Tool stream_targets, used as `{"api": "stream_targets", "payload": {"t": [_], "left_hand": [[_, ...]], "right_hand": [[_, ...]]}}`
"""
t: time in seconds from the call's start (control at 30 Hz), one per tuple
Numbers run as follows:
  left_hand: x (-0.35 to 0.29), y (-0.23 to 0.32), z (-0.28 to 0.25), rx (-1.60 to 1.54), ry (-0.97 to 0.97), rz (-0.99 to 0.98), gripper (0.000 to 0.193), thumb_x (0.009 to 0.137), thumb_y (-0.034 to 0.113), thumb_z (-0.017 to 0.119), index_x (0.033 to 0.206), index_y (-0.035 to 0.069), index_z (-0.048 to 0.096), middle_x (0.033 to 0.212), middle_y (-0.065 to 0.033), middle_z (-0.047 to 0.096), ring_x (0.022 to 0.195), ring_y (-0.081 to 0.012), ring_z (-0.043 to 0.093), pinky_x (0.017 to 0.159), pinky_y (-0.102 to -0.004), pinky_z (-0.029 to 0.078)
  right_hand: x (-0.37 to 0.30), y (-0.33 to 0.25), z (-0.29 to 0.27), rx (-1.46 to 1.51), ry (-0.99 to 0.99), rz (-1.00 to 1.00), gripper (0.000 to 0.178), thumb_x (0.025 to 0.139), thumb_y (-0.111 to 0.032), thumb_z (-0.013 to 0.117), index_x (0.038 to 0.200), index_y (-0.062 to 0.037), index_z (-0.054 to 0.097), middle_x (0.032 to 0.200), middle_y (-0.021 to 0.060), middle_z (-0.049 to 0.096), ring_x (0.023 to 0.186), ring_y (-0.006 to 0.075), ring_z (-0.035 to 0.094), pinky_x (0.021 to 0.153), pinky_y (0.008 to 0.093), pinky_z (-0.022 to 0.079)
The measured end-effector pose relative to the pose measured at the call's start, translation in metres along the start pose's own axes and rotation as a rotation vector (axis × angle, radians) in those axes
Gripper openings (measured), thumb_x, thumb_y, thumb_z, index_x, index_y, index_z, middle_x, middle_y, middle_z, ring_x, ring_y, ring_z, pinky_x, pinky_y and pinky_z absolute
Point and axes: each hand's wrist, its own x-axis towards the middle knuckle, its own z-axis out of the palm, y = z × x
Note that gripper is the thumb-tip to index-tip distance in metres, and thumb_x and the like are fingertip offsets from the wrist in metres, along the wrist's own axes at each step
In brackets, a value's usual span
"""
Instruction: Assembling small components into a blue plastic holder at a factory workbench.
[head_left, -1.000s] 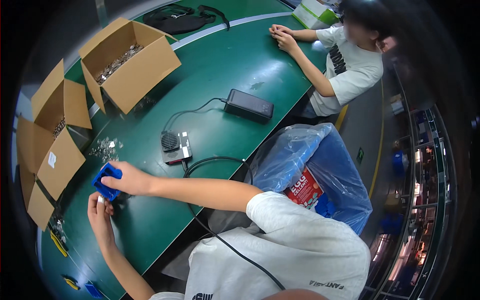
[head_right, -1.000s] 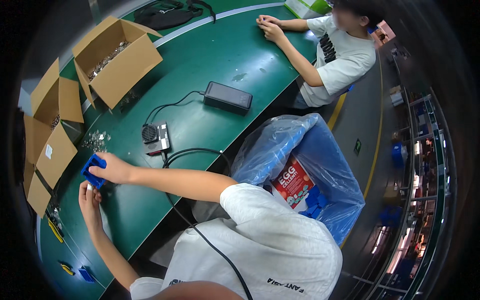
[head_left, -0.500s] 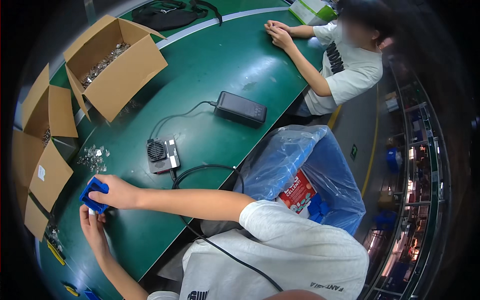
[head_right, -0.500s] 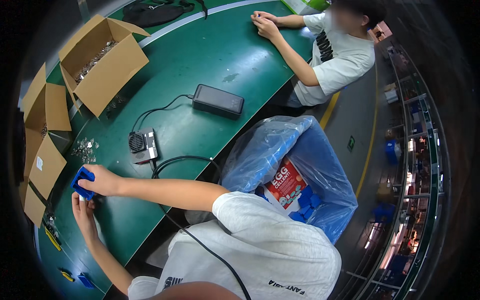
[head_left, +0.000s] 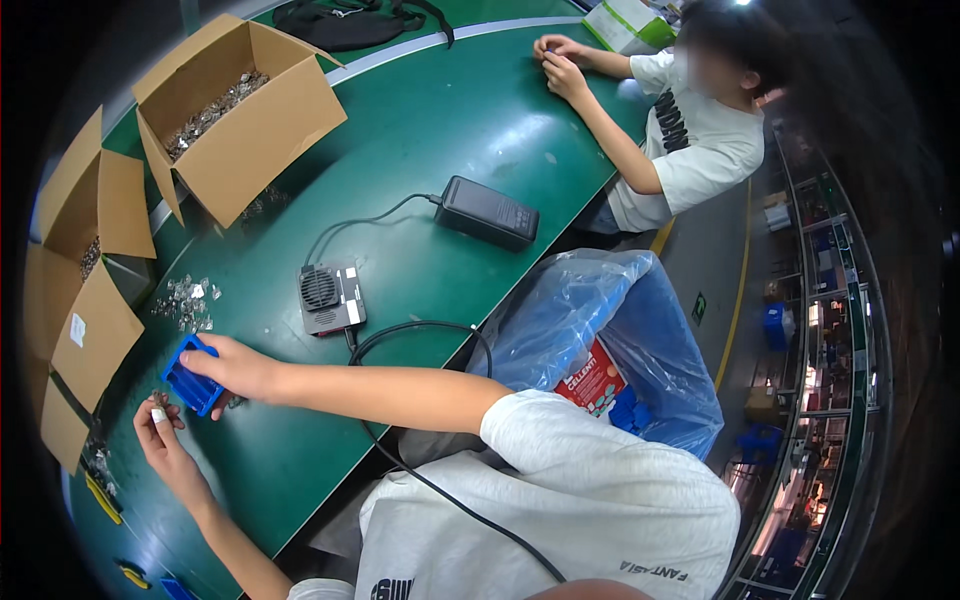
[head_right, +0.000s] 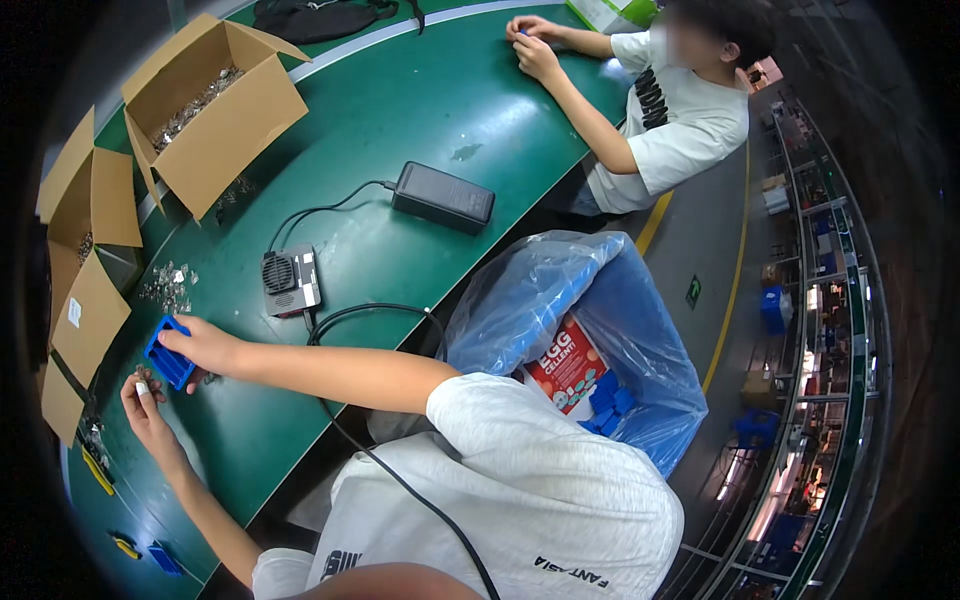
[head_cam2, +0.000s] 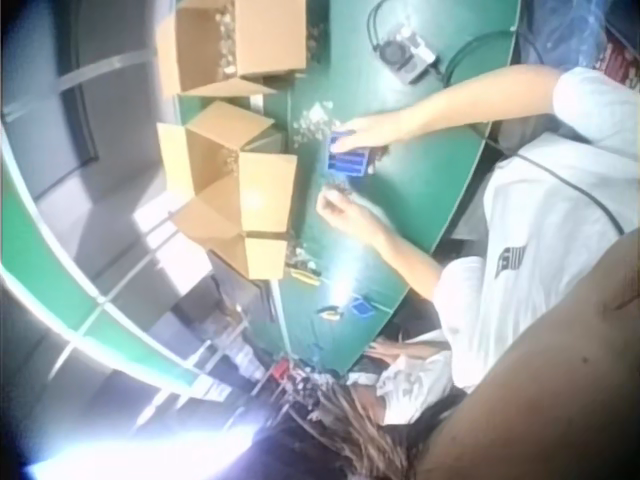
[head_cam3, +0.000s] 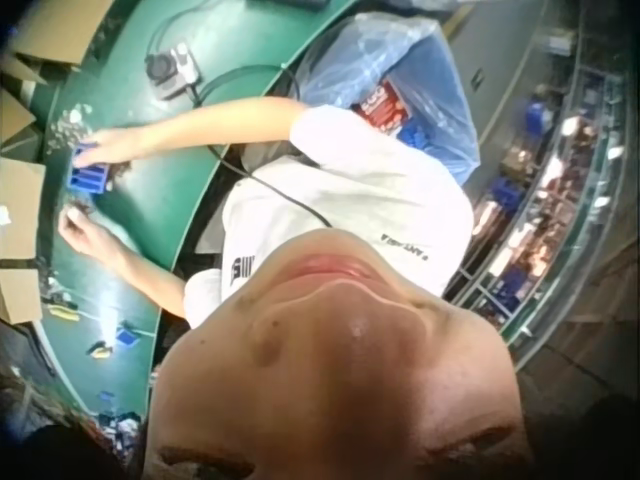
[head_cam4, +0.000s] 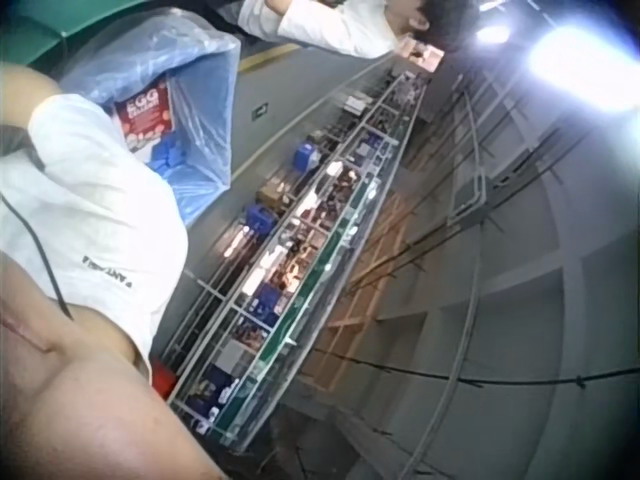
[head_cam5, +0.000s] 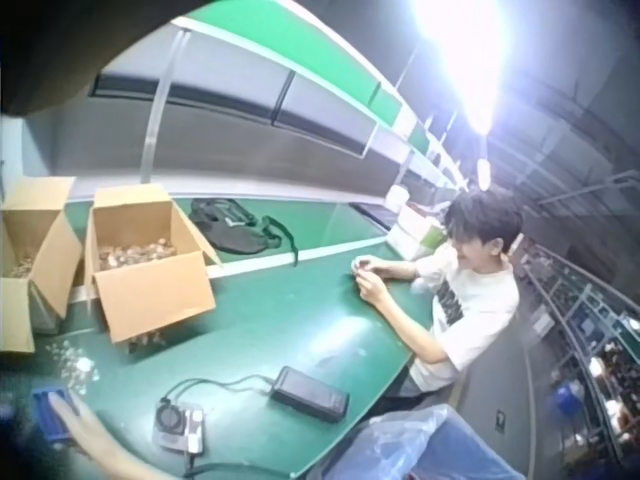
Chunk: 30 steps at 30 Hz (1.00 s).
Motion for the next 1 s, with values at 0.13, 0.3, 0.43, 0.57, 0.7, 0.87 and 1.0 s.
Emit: {"api": "stream_targets", "payload": {"t": [0.13, 0.3, 0.43, 0.57, 0.7, 0.87, 1.0], "left_hand": [[-0.019, -0.011, -0.018, 0.160, 0.108, 0.086, 0.022, 0.098, 0.017, 0.047, 0.114, 0.004, 0.054, 0.118, -0.0064, 0.054, 0.097, -0.0130, 0.053, 0.081, -0.0241, 0.043], [-0.005, 0.016, 0.023, 0.189, 0.189, 0.308, 0.016, 0.092, 0.009, 0.053, 0.107, 0.003, 0.057, 0.111, -0.0107, 0.058, 0.108, -0.0230, 0.054, 0.094, -0.0330, 0.041], [-0.011, 0.013, 0.028, 0.035, 0.190, 0.203, 0.010, 0.093, 0.004, 0.052, 0.102, 0.002, 0.056, 0.099, -0.0073, 0.056, 0.081, -0.0136, 0.059, 0.073, -0.0243, 0.048], [-0.019, 0.017, 0.025, 0.048, 0.230, 0.205, 0.010, 0.093, 0.008, 0.054, 0.099, 0.002, 0.057, 0.096, -0.0073, 0.057, 0.081, -0.0149, 0.058, 0.071, -0.0261, 0.047], [-0.017, 0.019, 0.029, 0.260, 0.237, 0.386, 0.009, 0.091, 0.009, 0.056, 0.098, 0.003, 0.057, 0.094, -0.0092, 0.058, 0.082, -0.0205, 0.057, 0.069, -0.0289, 0.048], [-0.016, 0.022, 0.033, 0.321, 0.222, 0.371, 0.007, 0.090, 0.006, 0.057, 0.095, 0.002, 0.057, 0.092, -0.0096, 0.059, 0.080, -0.0210, 0.057, 0.071, -0.0299, 0.047], [-0.014, 0.020, 0.032, 0.346, 0.228, 0.371, 0.006, 0.090, 0.005, 0.056, 0.095, 0.001, 0.058, 0.091, -0.0101, 0.059, 0.078, -0.0214, 0.056, 0.070, -0.0303, 0.047]], "right_hand": [[0.014, 0.027, 0.011, 0.099, -0.082, 0.143, 0.041, 0.095, -0.045, 0.044, 0.111, -0.0080, 0.048, 0.090, 0.0101, 0.061, 0.069, 0.0186, 0.065, 0.046, 0.0313, 0.056], [-0.004, 0.008, 0.004, 0.083, -0.048, 0.152, 0.058, 0.094, -0.056, 0.036, 0.118, -0.0048, 0.051, 0.102, 0.0177, 0.063, 0.085, 0.0300, 0.066, 0.062, 0.0372, 0.055], [-0.010, -0.004, 0.016, -0.003, -0.101, 0.172, 0.064, 0.096, -0.048, 0.024, 0.125, 0.0043, 0.047, 0.111, 0.0202, 0.061, 0.093, 0.0325, 0.063, 0.069, 0.0398, 0.055], [-0.010, 0.001, 0.019, -0.073, -0.110, 0.197, 0.062, 0.097, -0.046, 0.025, 0.125, 0.0053, 0.046, 0.112, 0.0221, 0.060, 0.094, 0.0335, 0.063, 0.070, 0.0394, 0.055], [-0.012, 0.003, 0.020, -0.080, -0.074, 0.209, 0.059, 0.098, -0.047, 0.027, 0.120, 0.0031, 0.047, 0.108, 0.0194, 0.060, 0.093, 0.0301, 0.063, 0.071, 0.0405, 0.055], [-0.008, 0.005, 0.017, -0.088, -0.059, 0.232, 0.055, 0.098, -0.048, 0.028, 0.114, 0.0001, 0.048, 0.104, 0.0169, 0.060, 0.090, 0.0270, 0.063, 0.071, 0.0416, 0.055], [-0.007, 0.006, 0.016, -0.095, -0.033, 0.245, 0.054, 0.097, -0.048, 0.028, 0.114, -0.0006, 0.048, 0.104, 0.0165, 0.060, 0.090, 0.0268, 0.063, 0.071, 0.0412, 0.056]]}}
